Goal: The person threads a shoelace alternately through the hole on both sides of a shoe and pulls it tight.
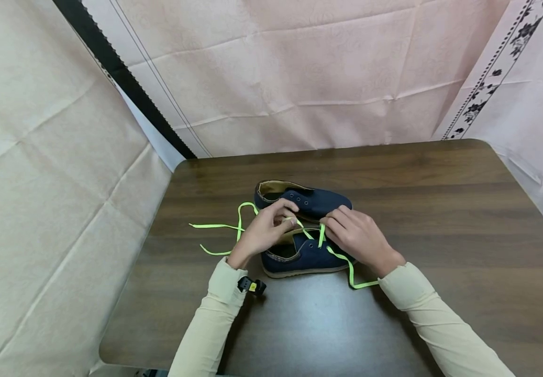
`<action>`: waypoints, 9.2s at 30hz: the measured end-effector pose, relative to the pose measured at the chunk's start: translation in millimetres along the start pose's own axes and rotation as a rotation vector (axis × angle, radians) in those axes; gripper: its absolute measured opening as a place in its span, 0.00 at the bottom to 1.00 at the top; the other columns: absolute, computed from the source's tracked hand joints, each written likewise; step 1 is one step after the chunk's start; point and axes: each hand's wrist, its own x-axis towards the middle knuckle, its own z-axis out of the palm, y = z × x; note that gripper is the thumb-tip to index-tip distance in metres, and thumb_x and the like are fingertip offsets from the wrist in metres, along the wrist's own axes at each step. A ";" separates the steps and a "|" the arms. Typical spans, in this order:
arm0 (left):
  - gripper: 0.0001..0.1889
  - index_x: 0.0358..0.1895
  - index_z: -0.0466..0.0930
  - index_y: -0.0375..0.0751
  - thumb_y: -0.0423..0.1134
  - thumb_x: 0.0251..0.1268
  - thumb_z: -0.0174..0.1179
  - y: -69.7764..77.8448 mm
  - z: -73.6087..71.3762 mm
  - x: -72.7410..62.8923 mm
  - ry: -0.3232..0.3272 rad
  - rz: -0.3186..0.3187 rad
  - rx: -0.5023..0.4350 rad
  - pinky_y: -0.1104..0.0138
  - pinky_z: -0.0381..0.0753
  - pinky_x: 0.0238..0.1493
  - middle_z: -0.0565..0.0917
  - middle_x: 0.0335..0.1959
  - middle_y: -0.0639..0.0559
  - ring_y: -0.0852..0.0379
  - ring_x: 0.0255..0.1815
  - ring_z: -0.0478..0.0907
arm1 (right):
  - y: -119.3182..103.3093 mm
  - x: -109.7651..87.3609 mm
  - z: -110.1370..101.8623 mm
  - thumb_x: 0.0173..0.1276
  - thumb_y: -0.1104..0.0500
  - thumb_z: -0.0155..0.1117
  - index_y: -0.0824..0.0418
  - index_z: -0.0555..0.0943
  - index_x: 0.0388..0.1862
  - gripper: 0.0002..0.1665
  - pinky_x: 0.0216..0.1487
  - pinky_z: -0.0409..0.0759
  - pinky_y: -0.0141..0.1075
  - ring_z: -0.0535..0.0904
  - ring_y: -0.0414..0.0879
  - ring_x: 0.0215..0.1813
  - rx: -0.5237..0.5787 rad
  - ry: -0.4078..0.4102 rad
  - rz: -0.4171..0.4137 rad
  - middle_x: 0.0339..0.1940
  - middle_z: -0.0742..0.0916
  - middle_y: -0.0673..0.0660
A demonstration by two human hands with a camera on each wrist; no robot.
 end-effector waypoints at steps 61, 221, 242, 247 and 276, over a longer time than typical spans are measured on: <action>0.04 0.46 0.88 0.42 0.35 0.77 0.64 46.7 49.2 -32.6 0.385 0.122 0.441 0.56 0.78 0.52 0.85 0.44 0.52 0.51 0.46 0.79 | -65.2 -28.4 -44.2 0.83 0.65 0.55 0.67 0.76 0.55 0.08 0.25 0.77 0.38 0.76 0.51 0.26 0.897 -0.298 1.141 0.32 0.86 0.61; 0.09 0.50 0.93 0.45 0.40 0.79 0.63 43.9 24.5 3.7 0.134 -0.062 0.549 0.59 0.80 0.57 0.88 0.50 0.51 0.52 0.53 0.82 | -17.4 40.7 16.2 0.83 0.51 0.61 0.66 0.86 0.59 0.21 0.40 0.76 0.34 0.79 0.50 0.41 0.824 -0.172 1.236 0.47 0.87 0.61; 0.09 0.51 0.89 0.51 0.35 0.75 0.67 25.3 17.8 1.4 0.100 0.381 0.799 0.71 0.81 0.36 0.81 0.45 0.56 0.61 0.43 0.80 | -3.0 52.8 10.2 0.83 0.52 0.55 0.67 0.84 0.50 0.19 0.56 0.69 0.43 0.73 0.54 0.53 0.944 -0.501 1.250 0.51 0.82 0.61; 0.09 0.51 0.89 0.53 0.34 0.75 0.67 22.9 12.9 3.6 0.055 0.526 1.006 0.73 0.76 0.29 0.80 0.43 0.56 0.62 0.37 0.78 | 0.9 52.8 9.1 0.84 0.51 0.55 0.64 0.85 0.48 0.19 0.59 0.68 0.47 0.72 0.55 0.56 0.951 -0.553 1.226 0.52 0.82 0.60; 0.07 0.53 0.87 0.49 0.37 0.77 0.65 17.1 6.3 -10.2 0.041 0.563 0.773 0.72 0.82 0.45 0.87 0.46 0.61 0.66 0.48 0.81 | -3.4 41.6 13.1 0.83 0.56 0.61 0.61 0.87 0.55 0.13 0.56 0.80 0.45 0.83 0.57 0.60 0.923 -0.369 1.082 0.57 0.87 0.61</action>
